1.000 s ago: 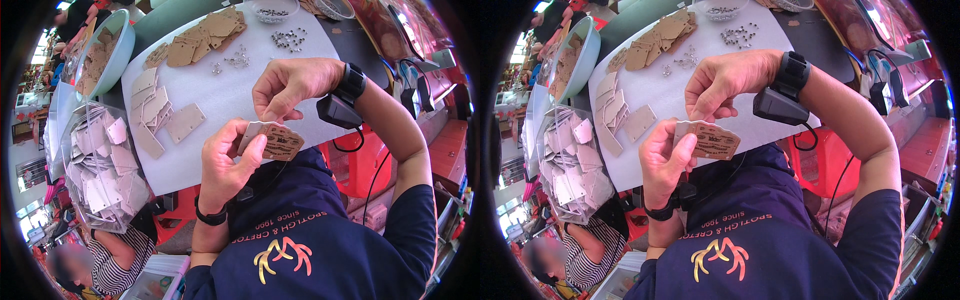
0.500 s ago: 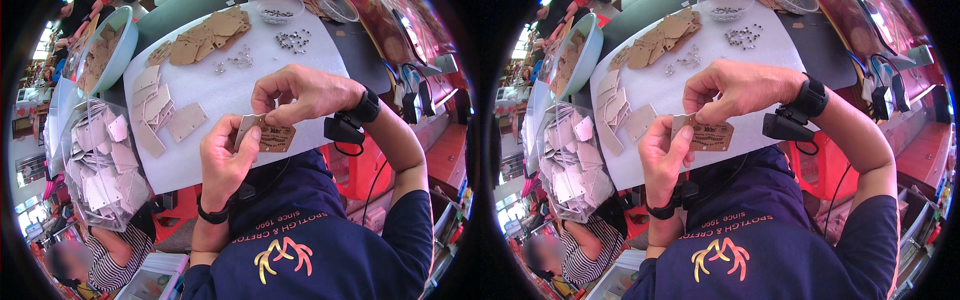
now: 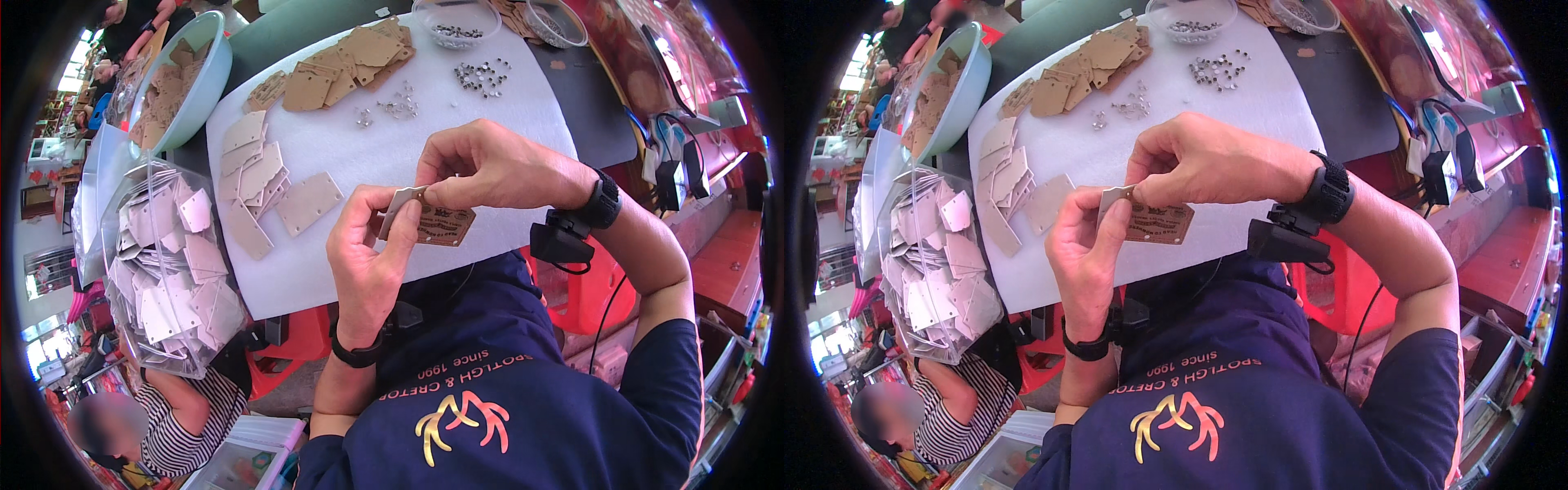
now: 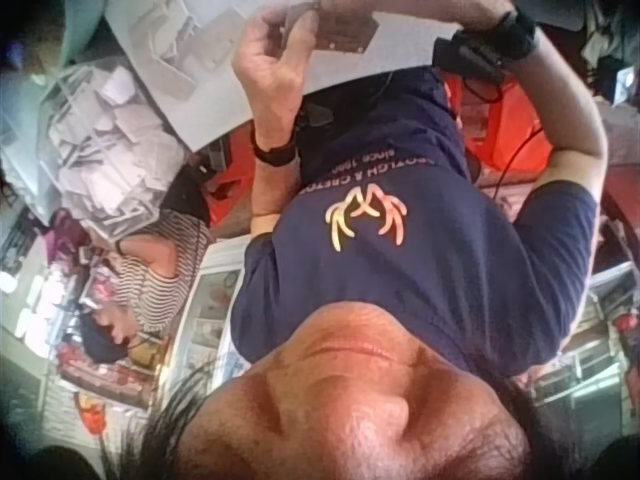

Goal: The person is manually attaching small metal rivets to leather or cardboard tags by pressing them through pre-made holes.

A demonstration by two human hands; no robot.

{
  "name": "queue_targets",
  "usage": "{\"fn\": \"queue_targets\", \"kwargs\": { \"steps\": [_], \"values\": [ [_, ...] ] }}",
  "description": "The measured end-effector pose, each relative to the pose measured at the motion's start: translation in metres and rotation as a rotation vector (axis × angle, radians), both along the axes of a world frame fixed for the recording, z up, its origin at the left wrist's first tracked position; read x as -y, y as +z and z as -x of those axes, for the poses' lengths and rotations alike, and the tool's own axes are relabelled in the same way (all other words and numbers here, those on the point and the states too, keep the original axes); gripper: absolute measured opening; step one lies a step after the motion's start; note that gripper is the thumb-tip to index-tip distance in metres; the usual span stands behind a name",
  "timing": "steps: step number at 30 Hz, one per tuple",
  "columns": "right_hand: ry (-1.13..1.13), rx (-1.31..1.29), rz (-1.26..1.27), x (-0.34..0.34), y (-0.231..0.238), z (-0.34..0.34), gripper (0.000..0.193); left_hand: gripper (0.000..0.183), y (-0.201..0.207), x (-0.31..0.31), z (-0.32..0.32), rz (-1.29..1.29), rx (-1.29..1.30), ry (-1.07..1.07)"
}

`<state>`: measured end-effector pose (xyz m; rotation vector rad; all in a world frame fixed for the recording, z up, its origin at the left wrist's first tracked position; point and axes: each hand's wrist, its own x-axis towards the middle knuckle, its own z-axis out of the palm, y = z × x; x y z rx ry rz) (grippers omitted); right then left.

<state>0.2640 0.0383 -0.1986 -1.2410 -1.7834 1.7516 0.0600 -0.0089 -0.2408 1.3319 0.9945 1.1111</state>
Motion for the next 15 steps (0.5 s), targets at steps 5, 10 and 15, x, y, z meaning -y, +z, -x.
{"fn": "queue_targets", "kwargs": {
  "steps": [5, 10, 15],
  "values": [
    [-0.094, -0.092, -0.050, 0.005, -0.008, -0.002, 0.033, 0.014, 0.005, 0.002, 0.000, 0.075, 0.106, 0.001],
    [-0.103, -0.187, -0.088, 0.014, -0.015, 0.000, 0.032, 0.016, 0.005, 0.001, 0.003, 0.308, 0.311, -0.061],
    [-0.165, -0.290, -0.029, 0.024, -0.021, 0.004, 0.035, 0.018, -0.002, 0.001, 0.002, 0.342, 0.301, -0.070]
  ]
}}
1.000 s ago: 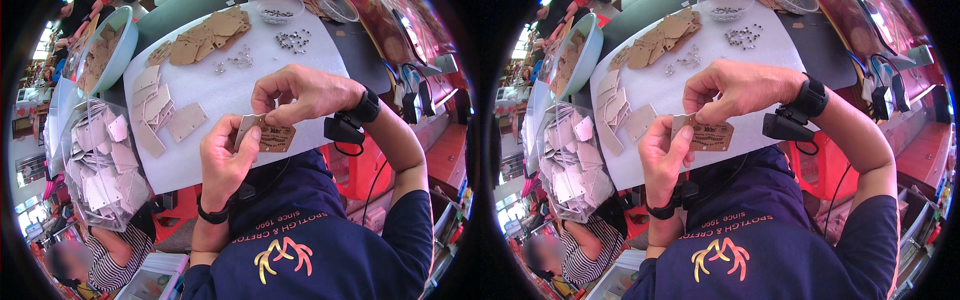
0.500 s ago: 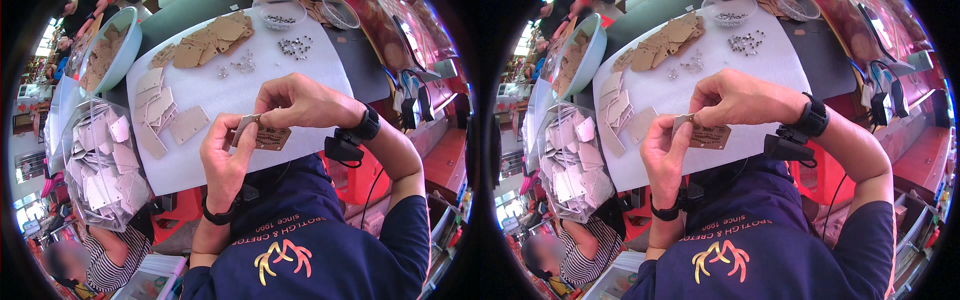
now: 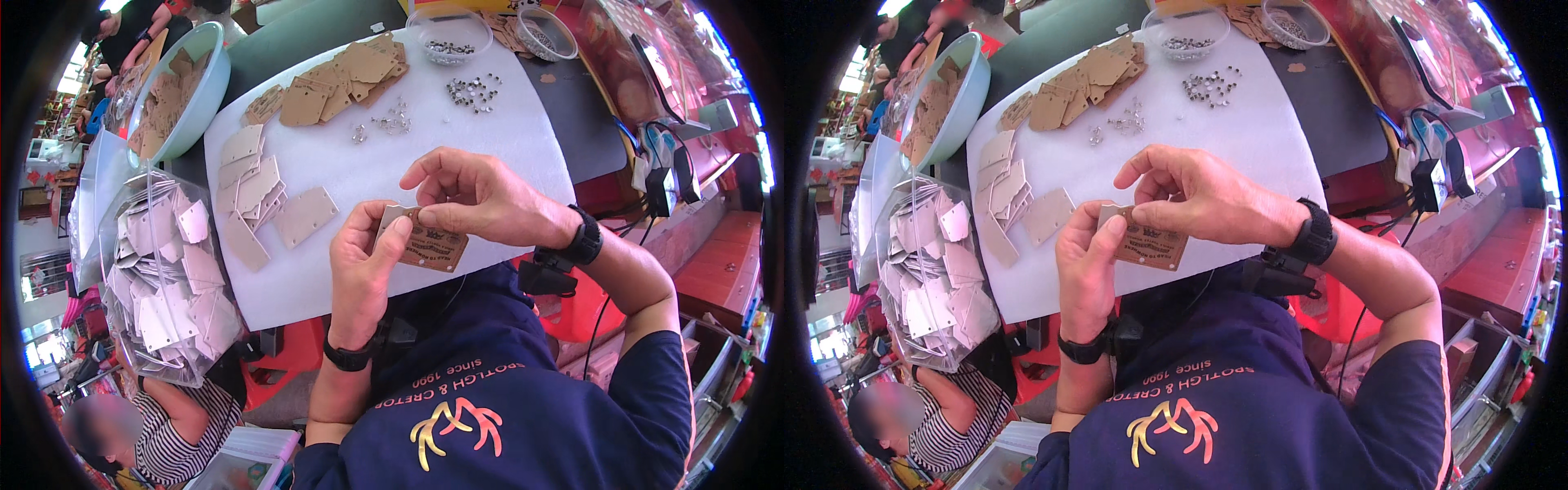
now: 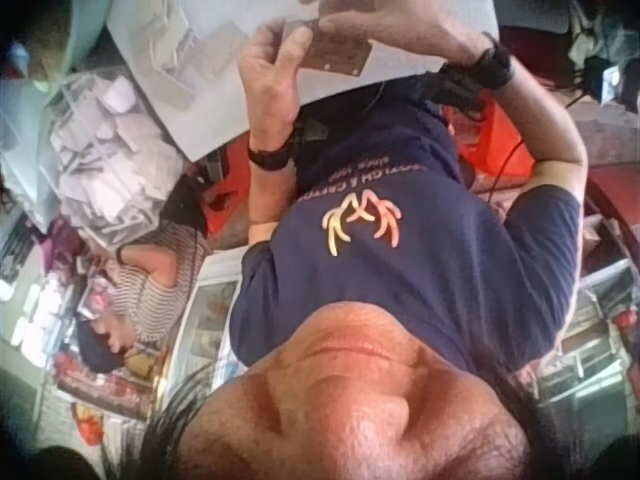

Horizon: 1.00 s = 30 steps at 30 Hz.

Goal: The person is manually attaching small metal rivets to leather or cardboard tags by pressing them through pre-made holes.

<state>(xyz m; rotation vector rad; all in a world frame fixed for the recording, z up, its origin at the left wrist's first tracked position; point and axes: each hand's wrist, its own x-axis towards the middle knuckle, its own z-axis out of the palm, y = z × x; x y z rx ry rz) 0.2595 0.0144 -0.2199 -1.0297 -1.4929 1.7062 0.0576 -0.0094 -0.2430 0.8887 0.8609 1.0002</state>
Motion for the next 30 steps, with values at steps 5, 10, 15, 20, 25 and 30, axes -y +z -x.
{"fn": "queue_targets", "kwargs": {
  "steps": [5, 10, 15, 20, 25, 30],
  "values": [
    [-0.055, 0.044, -0.038, 0.006, -0.007, 0.003, 0.040, 0.019, -0.002, 0.004, 0.001, 0.012, -0.036, 0.013],
    [0.011, 0.015, 0.077, 0.005, -0.005, 0.005, 0.040, 0.020, -0.006, 0.004, 0.008, 0.078, 0.012, -0.042],
    [0.025, 0.070, 0.082, 0.005, -0.001, 0.006, 0.040, 0.021, -0.011, 0.005, 0.011, 0.121, 0.064, -0.060],
    [-0.025, 0.019, 0.055, 0.005, -0.004, 0.010, 0.040, 0.021, -0.012, 0.004, 0.012, 0.100, 0.068, -0.061],
    [0.018, 0.031, 0.116, -0.002, -0.006, 0.014, 0.040, 0.022, -0.009, 0.007, 0.011, 0.061, 0.044, -0.014],
    [-0.009, 0.203, -0.018, -0.021, 0.005, 0.013, 0.027, 0.022, -0.013, 0.005, 0.013, 0.005, 0.041, 0.038]
  ]
}}
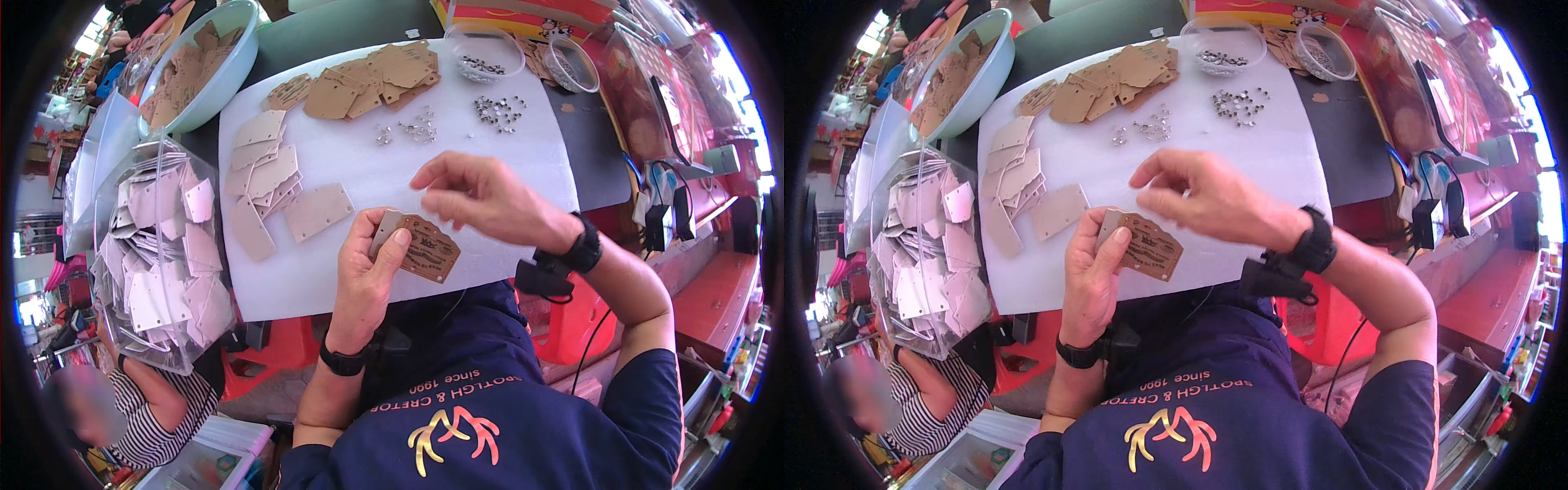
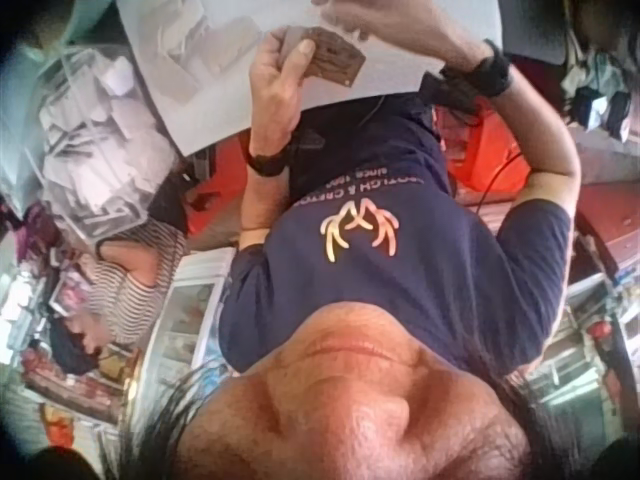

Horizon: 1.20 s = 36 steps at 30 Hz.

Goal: The person is manually attaching small metal rivets to leather or cardboard tags by pressing them through pre-made holes.

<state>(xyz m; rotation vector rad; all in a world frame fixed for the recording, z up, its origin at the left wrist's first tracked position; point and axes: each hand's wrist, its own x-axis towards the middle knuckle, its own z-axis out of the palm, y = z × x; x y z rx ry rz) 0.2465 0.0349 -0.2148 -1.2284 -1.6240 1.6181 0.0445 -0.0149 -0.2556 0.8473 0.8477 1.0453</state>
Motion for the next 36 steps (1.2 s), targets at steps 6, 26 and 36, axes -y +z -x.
{"fn": "queue_targets", "kwargs": {
  "steps": [6, 26, 36],
  "values": [
    [-0.020, 0.483, -0.580, -0.047, 0.019, -0.013, 0.018, 0.020, -0.005, 0.001, 0.017, -0.022, -0.039, 0.057],
    [0.137, 0.918, -0.946, -0.078, -0.026, 0.012, 0.013, 0.022, -0.015, 0.002, 0.034, -0.033, -0.003, 0.113],
    [0.168, 0.941, -1.064, -0.064, -0.017, 0.013, 0.013, 0.022, -0.009, 0.001, 0.029, -0.023, -0.001, 0.138]
  ]
}}
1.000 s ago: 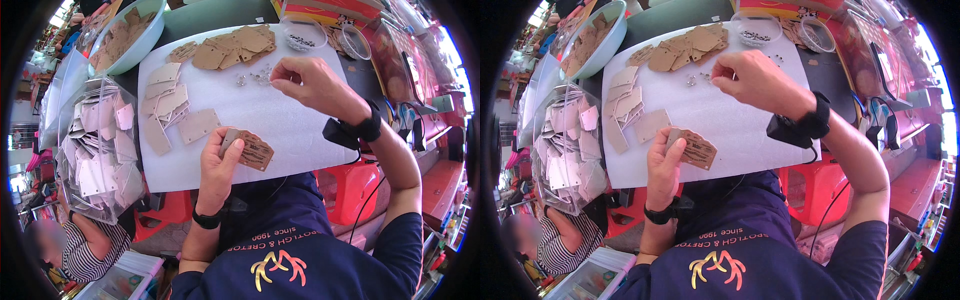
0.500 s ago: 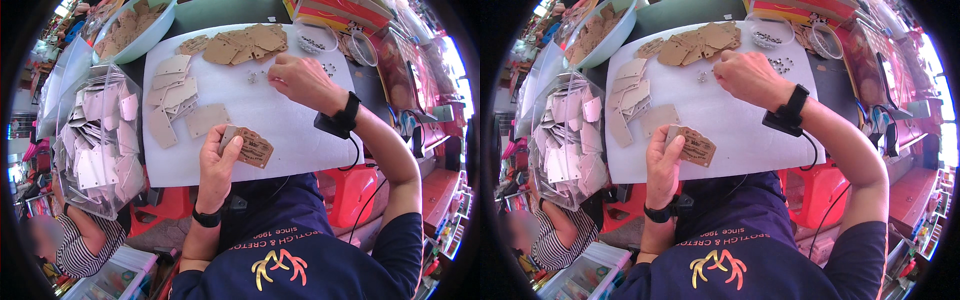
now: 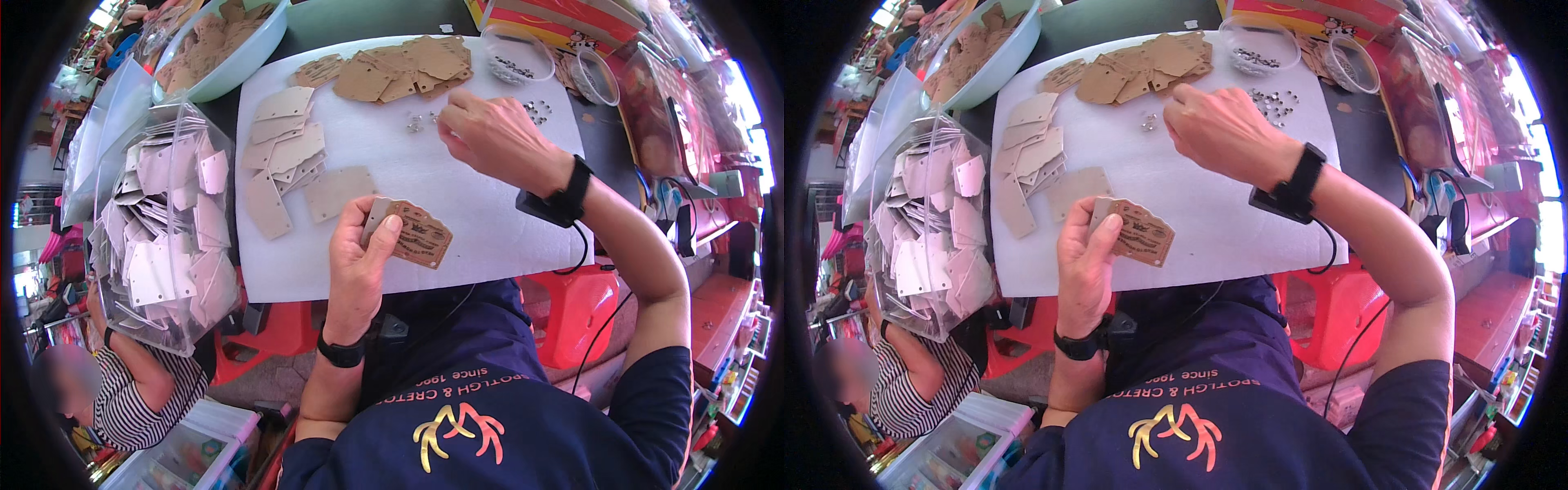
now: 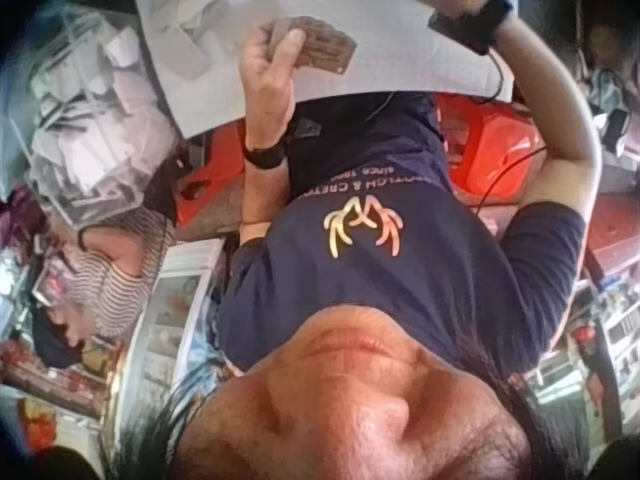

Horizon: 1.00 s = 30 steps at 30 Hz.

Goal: The person is manually attaching small metal rivets to leather or cardboard tags by pressing them through pre-made holes.

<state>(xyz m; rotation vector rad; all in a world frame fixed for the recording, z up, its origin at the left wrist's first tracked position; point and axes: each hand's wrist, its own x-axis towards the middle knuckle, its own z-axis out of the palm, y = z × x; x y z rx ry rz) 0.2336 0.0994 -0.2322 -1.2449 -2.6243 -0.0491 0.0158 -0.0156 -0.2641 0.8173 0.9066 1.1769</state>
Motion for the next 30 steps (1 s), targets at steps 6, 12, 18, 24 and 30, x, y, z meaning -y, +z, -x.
{"fn": "queue_targets", "kwargs": {
  "steps": [6, 12, 18, 24, 30],
  "values": [
    [0.079, 0.152, 0.126, 0.021, -0.003, -0.006, 0.013, 0.023, 0.003, -0.002, -0.006, -0.020, -0.028, 0.009],
    [0.005, 0.008, 0.119, 0.031, -0.005, -0.010, 0.015, 0.022, 0.004, -0.003, -0.011, -0.021, -0.037, -0.006],
    [-0.058, -0.071, 0.126, 0.037, -0.007, -0.014, 0.012, 0.022, 0.006, -0.003, -0.017, -0.031, -0.064, -0.026],
    [-0.054, -0.051, 0.066, 0.043, -0.018, -0.009, 0.011, 0.022, 0.007, -0.002, -0.018, -0.018, -0.078, -0.029],
    [-0.072, -0.181, 0.092, 0.043, -0.021, -0.010, 0.008, 0.021, 0.007, -0.003, -0.016, -0.034, -0.122, -0.006]
  ]
}}
